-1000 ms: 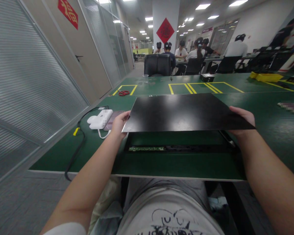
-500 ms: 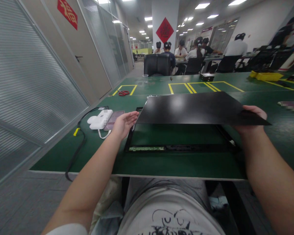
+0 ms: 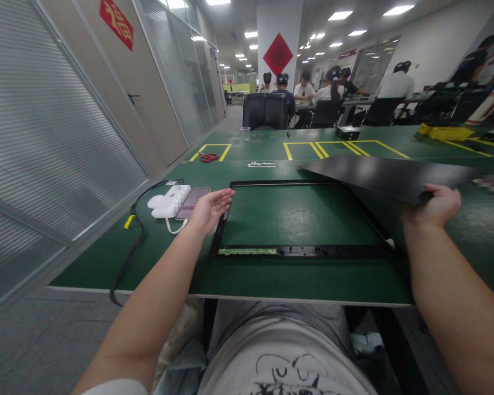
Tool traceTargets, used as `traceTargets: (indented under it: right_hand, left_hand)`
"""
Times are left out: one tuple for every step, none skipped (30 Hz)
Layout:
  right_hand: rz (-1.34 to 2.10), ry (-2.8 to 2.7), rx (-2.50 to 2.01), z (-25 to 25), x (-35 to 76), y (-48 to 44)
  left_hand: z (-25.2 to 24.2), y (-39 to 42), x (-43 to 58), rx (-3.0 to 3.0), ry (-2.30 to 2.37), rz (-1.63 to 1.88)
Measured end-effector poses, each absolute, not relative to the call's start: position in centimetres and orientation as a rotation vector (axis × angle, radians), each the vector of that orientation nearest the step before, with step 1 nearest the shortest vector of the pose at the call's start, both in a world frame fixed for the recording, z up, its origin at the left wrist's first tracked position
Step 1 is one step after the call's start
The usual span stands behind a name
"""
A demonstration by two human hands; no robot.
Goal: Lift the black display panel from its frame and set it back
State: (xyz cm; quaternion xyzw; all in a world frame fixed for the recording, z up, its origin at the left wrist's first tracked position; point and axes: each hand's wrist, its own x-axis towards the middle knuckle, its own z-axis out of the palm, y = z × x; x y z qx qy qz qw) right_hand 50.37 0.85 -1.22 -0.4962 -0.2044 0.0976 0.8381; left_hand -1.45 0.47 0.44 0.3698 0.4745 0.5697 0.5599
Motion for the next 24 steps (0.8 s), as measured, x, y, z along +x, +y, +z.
traceTargets:
  right_hand:
    - [0.142, -0.416, -1.046, -1.3, 50.5, 0.9]
    - [0.093, -0.394, -1.047, -1.4, 50.6, 0.8]
    - [0.064, -0.374, -1.055, -1.5, 50.6, 0.7]
    - [0.054, -0.362, -1.071, -1.6, 50.7, 0.7]
    - [0.05, -0.348, -1.074, -1.6, 50.7, 0.6]
    - [0.049, -0.339, -1.06, -1.7, 50.8, 0.5]
    - [0.051, -0.34, -1.032, -1.8, 50.9, 0.5]
    - [0.055, -0.348, -1.003, -1.9, 51.1, 0.4]
    - [0.063, -0.357, -0.981, -2.1, 51.3, 0.4]
    - [0.075, -0.363, -0.966, -2.2, 51.5, 0.5]
    - [0.093, -0.36, -0.951, -2.3, 51.7, 0.5]
    - [0.115, -0.342, -0.937, -2.4, 51.9, 0.5]
    - [0.133, -0.309, -0.924, -2.4, 52.0, 0.5]
    - [0.146, -0.273, -0.91, -2.4, 52.0, 0.5]
    - [0.158, -0.239, -0.897, -2.3, 52.0, 0.4]
    - [0.171, -0.217, -0.891, -2.2, 51.9, 0.4]
    - [0.188, -0.207, -0.892, -2.1, 51.8, 0.3]
    - [0.206, -0.199, -0.902, -2.0, 51.7, 0.2]
    - [0.229, -0.188, -0.918, -1.9, 51.6, 0.2]
    - [0.249, -0.171, -0.937, -1.9, 51.6, 0.2]
    - [0.261, -0.146, -0.96, -2.0, 51.8, 0.2]
    - [0.269, -0.125, -0.994, -2.1, 52.0, 0.3]
    - [0.296, -0.145, -1.053, -2.3, 52.3, 0.4]
    - [0.335, -0.199, -1.121, -2.5, 52.6, 0.6]
  left_hand:
    - [0.4, 0.5, -1.5, 0.878, 1.117, 1.34]
    - [0.3, 0.5, -1.5, 0.882, 1.116, 1.338]
    - [0.3, 0.5, -1.5, 0.885, 1.117, 1.336]
    - [0.3, 0.5, -1.5, 0.886, 1.122, 1.336]
    - [0.3, 0.5, -1.5, 0.889, 1.126, 1.337]
    - [0.3, 0.5, -1.5, 0.894, 1.13, 1.337]
    - [0.2, 0.5, -1.4, 0.9, 1.132, 1.337]
    - [0.2, 0.4, -1.4, 0.908, 1.132, 1.336]
    - [0.2, 0.4, -1.4, 0.915, 1.132, 1.335]
    - [0.1, 0.5, -1.4, 0.921, 1.132, 1.333]
    - [0.1, 0.5, -1.4, 0.927, 1.133, 1.331]
    - [0.0, 0.6, -1.4, 0.935, 1.132, 1.327]
    - [-0.2, 0.7, -1.5, 0.946, 1.128, 1.32]
    - [-0.3, 0.8, -1.6, 0.958, 1.122, 1.312]
    - [-0.5, 0.9, -1.8, 0.972, 1.114, 1.304]
    - [-0.6, 1.0, -1.9, 0.986, 1.106, 1.299]
    - [-0.7, 1.0, -2.0, 0.997, 1.1, 1.296]
    - [-0.9, 1.1, -2.0, 1.005, 1.097, 1.295]
    - [-1.0, 1.1, -2.1, 1.012, 1.096, 1.295]
    - [-1.1, 1.1, -2.1, 1.018, 1.096, 1.294]
    - [-1.1, 1.2, -2.1, 1.021, 1.098, 1.291]
    - [-1.2, 1.2, -2.1, 1.024, 1.101, 1.287]
    - [-1.2, 1.2, -2.0, 1.028, 1.102, 1.285]
    - [-1.2, 1.1, -2.0, 1.031, 1.103, 1.28]
